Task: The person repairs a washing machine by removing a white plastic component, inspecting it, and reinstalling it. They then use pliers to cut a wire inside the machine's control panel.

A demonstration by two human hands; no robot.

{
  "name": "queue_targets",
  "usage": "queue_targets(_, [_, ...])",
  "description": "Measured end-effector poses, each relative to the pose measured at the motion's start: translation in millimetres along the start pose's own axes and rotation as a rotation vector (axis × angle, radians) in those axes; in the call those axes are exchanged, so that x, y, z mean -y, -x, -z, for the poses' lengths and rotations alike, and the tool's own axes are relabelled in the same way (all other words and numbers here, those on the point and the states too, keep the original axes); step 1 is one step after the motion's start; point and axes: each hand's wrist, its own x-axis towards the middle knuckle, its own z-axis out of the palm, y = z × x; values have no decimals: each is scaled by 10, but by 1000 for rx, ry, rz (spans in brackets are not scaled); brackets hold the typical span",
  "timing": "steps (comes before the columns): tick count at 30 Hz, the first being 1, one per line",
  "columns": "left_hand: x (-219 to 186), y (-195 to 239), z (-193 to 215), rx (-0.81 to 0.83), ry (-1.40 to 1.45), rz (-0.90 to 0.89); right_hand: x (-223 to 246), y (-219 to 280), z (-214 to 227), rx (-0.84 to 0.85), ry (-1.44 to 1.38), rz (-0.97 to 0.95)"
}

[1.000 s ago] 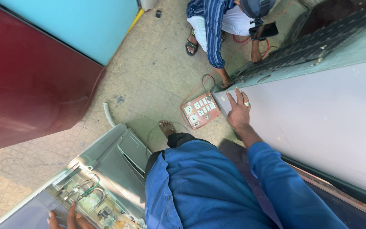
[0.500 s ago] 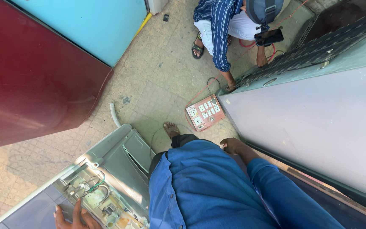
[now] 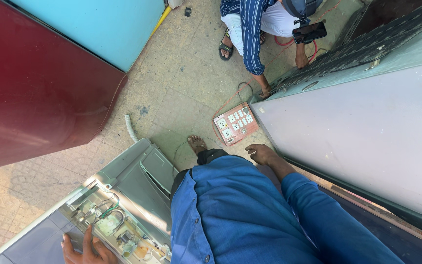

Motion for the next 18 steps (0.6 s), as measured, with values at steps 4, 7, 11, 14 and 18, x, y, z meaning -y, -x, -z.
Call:
queue_targets(4, [-17, 4, -11, -20, 29, 24, 46, 12, 18, 12, -13, -28])
queue_targets(7, [4, 5, 9, 30, -32, -4, 7, 88, 1, 33, -25, -81])
queue_targets(11, [27, 4, 11, 26, -2, 14, -32, 114, -32, 22, 91, -49])
queue_targets(14, [33, -7, 3, 36, -24, -1, -97, 133, -33, 21, 84, -69])
queue_targets(18, [41, -16, -1, 46, -30, 2, -145, 148, -34, 11, 47, -39])
